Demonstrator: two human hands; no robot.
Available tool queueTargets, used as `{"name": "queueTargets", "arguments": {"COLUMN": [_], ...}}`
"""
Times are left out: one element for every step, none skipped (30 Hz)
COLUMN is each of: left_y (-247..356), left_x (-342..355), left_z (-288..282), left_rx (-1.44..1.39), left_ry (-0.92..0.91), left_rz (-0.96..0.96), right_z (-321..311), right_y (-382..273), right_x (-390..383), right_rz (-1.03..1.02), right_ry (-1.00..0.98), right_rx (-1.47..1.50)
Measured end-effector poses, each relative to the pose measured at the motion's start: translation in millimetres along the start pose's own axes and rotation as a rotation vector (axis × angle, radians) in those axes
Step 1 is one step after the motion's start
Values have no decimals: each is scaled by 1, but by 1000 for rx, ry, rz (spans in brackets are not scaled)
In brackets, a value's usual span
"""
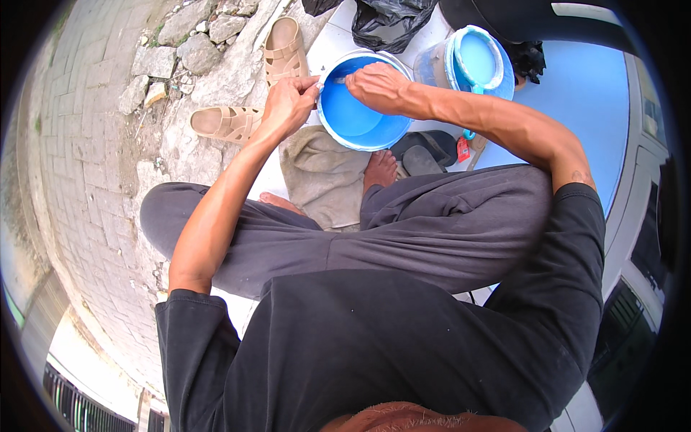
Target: The person mixes blue paint in a bucket using a paintbrush, occasionally pouring more liquid from another container into the bucket.
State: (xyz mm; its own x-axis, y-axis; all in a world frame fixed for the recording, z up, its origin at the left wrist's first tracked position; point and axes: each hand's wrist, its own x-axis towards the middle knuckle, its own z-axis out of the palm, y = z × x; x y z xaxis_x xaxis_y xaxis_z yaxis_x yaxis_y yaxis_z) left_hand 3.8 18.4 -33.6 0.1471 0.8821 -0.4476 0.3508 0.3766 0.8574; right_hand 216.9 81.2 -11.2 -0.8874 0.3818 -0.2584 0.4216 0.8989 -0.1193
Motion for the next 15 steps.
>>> {"name": "queueTargets", "arguments": {"left_y": [-3,-5,-6,-8,-7,-6,-6,-5,-7,-8,-7,-7,-6,-3,0], "left_x": [0,1,2,3,3,3,3,2,3,4,4,4,3,2,2], "left_z": [1,2,2,1,1,1,1,1,1,2,2,2,3,3,3], "left_rx": [-17,-34,-21,-8,6,6,6,3,3,3,4,-8,-19,-31,-17], "left_ry": [14,28,27,25,23,22,22,23,27,32,37,33,29,24,12], "left_rz": [4,7,5,4,2,1,1,1,-2,-4,-6,-9,-13,-15,-22], "right_z": [2,4,6,8,11,15,19,18,18,17,16,14,13,10,7], "right_y": [-2,-4,-6,-7,-6,-6,-7,-9,-10,-12,-13,-14,-14,-14,-14], "right_x": [-1,-3,-3,-4,-7,-11,-14,-15,-17,-19,-21,-22,-24,-25,-27], "right_rz": [-3,-22,-41,-59,-125,-168,-211,-255,-257,-271,-283,-295,-304,-316,-328], "right_ry": [-53,-56,-59,-62,-67,-48,-28,-9,-86,-121,-156,-190,-191,-190,-188], "right_rx": [-24,-6,12,31,45,49,53,55,65,62,59,55,94,94,94]}}
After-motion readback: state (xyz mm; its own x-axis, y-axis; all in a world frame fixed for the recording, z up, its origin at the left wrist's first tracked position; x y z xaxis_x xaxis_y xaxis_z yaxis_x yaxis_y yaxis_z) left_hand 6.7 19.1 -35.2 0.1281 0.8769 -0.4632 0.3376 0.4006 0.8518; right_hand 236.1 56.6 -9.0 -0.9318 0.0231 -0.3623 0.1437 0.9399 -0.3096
